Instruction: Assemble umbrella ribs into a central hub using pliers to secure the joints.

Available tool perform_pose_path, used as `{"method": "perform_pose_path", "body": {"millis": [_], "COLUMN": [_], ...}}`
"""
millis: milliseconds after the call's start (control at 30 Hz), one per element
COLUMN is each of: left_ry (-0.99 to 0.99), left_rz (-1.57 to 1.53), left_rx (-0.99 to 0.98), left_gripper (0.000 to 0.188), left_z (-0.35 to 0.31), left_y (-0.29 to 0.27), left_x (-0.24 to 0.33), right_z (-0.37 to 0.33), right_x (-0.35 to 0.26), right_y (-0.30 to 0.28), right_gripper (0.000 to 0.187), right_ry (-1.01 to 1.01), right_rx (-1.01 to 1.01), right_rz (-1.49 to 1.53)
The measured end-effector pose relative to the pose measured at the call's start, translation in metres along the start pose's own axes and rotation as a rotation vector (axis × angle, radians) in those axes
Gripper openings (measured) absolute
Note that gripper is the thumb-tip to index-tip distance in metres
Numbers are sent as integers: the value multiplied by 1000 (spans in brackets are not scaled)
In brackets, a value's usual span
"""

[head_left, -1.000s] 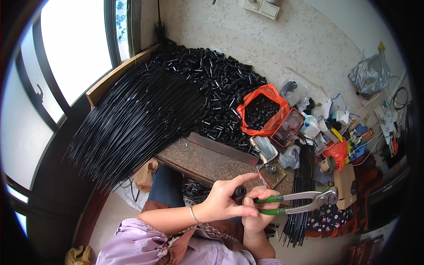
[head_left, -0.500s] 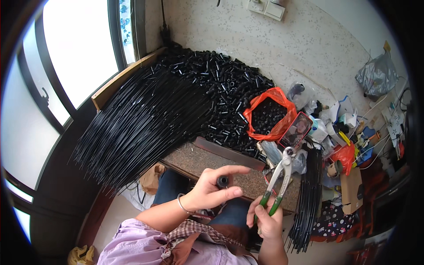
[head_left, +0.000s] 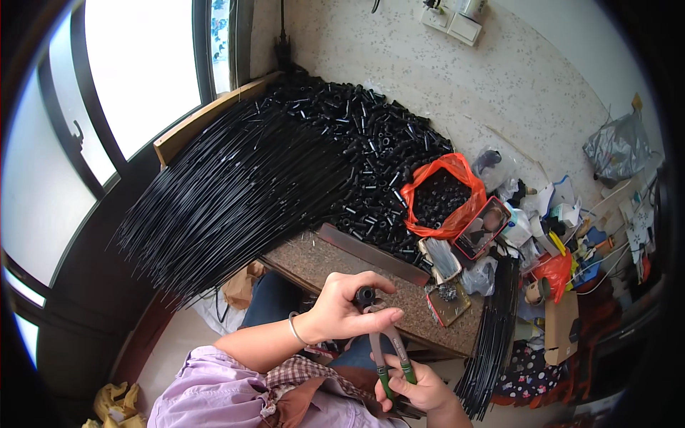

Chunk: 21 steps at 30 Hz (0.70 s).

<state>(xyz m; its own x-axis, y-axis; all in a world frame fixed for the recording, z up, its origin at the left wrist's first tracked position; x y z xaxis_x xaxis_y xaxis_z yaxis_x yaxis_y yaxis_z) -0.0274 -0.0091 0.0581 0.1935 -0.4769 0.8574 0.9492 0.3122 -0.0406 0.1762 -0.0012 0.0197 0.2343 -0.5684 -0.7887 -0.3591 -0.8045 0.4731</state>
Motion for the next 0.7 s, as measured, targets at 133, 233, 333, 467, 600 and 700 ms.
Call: {"method": "perform_pose_path", "body": {"millis": [133,233,333,467,600,700], "left_ry": [57,62,57,24,49,72], "left_rz": [81,116,56,-13,-21,-46], "left_rx": [96,116,80,90,179,243], "left_gripper": [29,26,27,35,36,31], "left_z": [-7,-10,-3,0,-6,-8], "left_y": [2,2,1,-1,-7,0], "left_x": [-13,-20,-19,4,1,0], "right_z": [-5,-4,4,13,17,18], "right_x": [-13,-22,-2,0,-13,-9], "right_y": [5,12,5,11,29,27], "right_gripper": [43,39,40,39,42,43], "right_ry": [0,-272,-182,-577,-696,-119], "right_rx": [312,610,617,514,627,602], "right_rz": [-532,-1265,-906,-758,-1155,-800]}}
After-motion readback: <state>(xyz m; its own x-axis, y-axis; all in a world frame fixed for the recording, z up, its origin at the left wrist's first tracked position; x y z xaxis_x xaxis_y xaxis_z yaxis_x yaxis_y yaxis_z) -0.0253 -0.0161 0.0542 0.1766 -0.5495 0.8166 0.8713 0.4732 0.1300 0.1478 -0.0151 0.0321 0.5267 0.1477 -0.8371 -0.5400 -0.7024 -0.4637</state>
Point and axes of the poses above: each hand's wrist, its own z-axis towards the middle knuckle, its own y-axis out of the palm, x = y × z, the point moved 4 cm from there along z, towards the middle knuckle
